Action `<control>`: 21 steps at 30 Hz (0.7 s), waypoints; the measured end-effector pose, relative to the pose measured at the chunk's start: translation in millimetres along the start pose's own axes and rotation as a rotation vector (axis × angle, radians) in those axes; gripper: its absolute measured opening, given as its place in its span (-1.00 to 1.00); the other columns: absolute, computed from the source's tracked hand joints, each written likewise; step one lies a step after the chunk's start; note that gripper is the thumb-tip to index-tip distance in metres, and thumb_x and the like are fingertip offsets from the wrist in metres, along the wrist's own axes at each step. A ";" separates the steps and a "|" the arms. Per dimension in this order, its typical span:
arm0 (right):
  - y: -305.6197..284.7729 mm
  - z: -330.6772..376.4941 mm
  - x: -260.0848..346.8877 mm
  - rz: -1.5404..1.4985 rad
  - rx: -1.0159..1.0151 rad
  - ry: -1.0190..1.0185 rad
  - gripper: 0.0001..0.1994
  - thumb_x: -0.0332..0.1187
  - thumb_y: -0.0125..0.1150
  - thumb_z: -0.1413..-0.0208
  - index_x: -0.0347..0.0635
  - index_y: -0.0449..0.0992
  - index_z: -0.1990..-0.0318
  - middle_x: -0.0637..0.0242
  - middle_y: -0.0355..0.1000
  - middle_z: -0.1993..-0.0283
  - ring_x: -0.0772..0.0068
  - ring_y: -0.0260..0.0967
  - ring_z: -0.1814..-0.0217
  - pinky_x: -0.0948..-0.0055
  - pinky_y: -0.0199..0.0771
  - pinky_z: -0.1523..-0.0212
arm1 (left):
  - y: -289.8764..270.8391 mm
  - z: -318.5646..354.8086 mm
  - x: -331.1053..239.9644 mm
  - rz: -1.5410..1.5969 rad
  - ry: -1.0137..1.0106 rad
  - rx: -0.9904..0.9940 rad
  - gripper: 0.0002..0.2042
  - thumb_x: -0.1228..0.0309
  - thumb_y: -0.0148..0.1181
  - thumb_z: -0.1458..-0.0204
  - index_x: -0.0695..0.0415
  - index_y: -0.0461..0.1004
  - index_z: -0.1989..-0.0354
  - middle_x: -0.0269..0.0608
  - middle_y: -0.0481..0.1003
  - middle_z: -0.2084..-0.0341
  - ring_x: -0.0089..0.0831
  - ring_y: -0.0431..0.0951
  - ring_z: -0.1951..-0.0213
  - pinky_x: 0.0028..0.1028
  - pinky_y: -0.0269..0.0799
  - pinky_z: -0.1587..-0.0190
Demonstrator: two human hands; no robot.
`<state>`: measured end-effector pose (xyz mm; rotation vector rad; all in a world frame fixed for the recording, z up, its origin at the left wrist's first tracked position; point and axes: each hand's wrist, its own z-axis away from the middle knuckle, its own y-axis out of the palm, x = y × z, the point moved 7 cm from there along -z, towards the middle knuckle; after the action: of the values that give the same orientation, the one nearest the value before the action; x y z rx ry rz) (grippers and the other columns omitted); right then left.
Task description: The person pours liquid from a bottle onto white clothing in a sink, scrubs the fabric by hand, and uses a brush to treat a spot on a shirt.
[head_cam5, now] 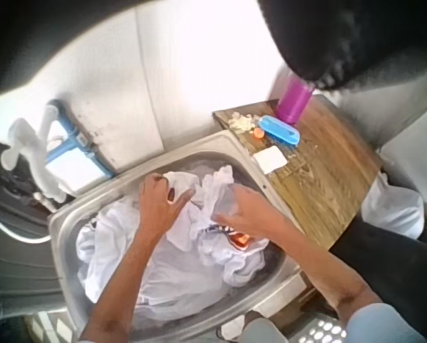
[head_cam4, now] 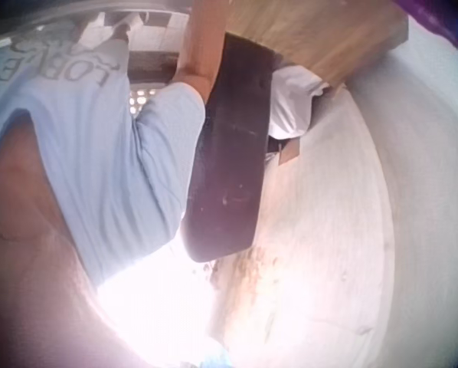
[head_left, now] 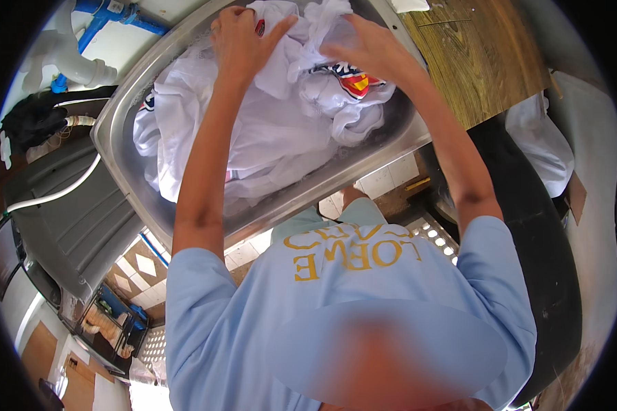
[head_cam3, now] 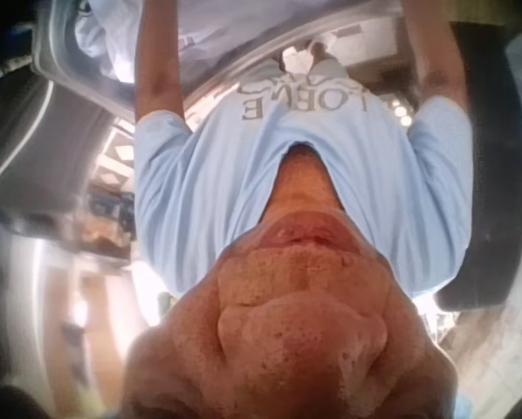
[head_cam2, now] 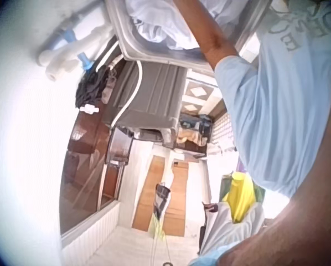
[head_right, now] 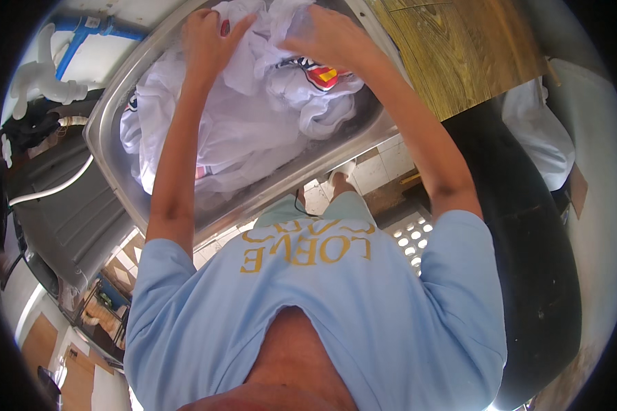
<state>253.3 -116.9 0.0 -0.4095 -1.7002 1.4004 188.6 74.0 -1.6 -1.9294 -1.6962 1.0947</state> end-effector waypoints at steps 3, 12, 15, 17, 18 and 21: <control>-3.1 67.0 25.0 -0.049 0.363 -0.005 -0.43 0.12 0.29 0.10 -0.29 0.53 0.20 0.06 0.51 0.21 0.11 0.49 0.15 0.25 0.48 0.20 | -27.1 40.8 -23.0 0.204 -0.076 0.209 -0.62 0.22 0.38 0.12 0.20 0.49 0.20 -0.11 0.41 0.22 -0.18 0.41 0.15 -0.23 0.33 0.11; 33.9 81.2 1.7 -0.633 0.501 0.004 -0.72 -0.16 0.19 -0.07 -0.22 0.54 0.28 0.31 0.52 0.29 0.33 0.49 0.23 0.39 0.44 0.17 | -0.8 76.8 -26.7 0.489 -0.095 0.445 -0.83 0.42 0.23 0.02 0.08 0.54 0.22 -0.20 0.38 0.33 -0.18 0.42 0.25 -0.34 0.36 0.15; -52.1 49.8 8.1 -1.204 0.387 0.042 -0.76 -0.24 0.17 -0.12 -0.23 0.52 0.19 0.43 0.50 0.27 0.51 0.46 0.18 0.49 0.43 0.11 | -27.2 48.3 6.4 0.648 -0.262 0.344 -0.84 0.47 0.21 0.03 0.12 0.55 0.24 -0.17 0.38 0.36 -0.17 0.42 0.30 -0.33 0.36 0.19; -93.5 31.5 3.5 -1.263 0.307 0.024 -0.73 -0.26 0.13 -0.16 -0.23 0.47 0.07 0.44 0.47 0.28 0.58 0.42 0.26 0.56 0.42 0.16 | -41.6 34.3 27.2 0.652 -0.395 0.196 -0.81 0.48 0.21 0.04 0.12 0.54 0.21 -0.14 0.40 0.33 -0.16 0.43 0.27 -0.33 0.35 0.18; -106.1 24.7 4.2 -1.296 0.271 0.015 -0.70 -0.27 0.11 -0.18 -0.23 0.45 0.01 0.44 0.46 0.29 0.61 0.40 0.30 0.60 0.41 0.18 | -47.4 31.9 40.1 0.636 -0.491 0.092 -0.79 0.48 0.23 0.05 0.12 0.54 0.19 -0.12 0.41 0.31 -0.15 0.43 0.24 -0.33 0.35 0.16; -70.4 12.3 -13.3 -1.428 0.469 0.131 -0.75 -0.27 0.13 -0.17 -0.23 0.47 0.09 0.35 0.51 0.22 0.50 0.46 0.16 0.49 0.42 0.03 | -60.5 27.5 24.4 0.352 -0.364 -0.090 -0.70 0.42 0.29 0.10 0.04 0.52 0.12 -0.11 0.40 0.20 -0.13 0.40 0.10 -0.29 0.32 0.06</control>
<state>269.9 -156.2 58.8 0.8322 -0.9999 0.5740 126.9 104.5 15.2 -2.2543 -1.6370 1.6071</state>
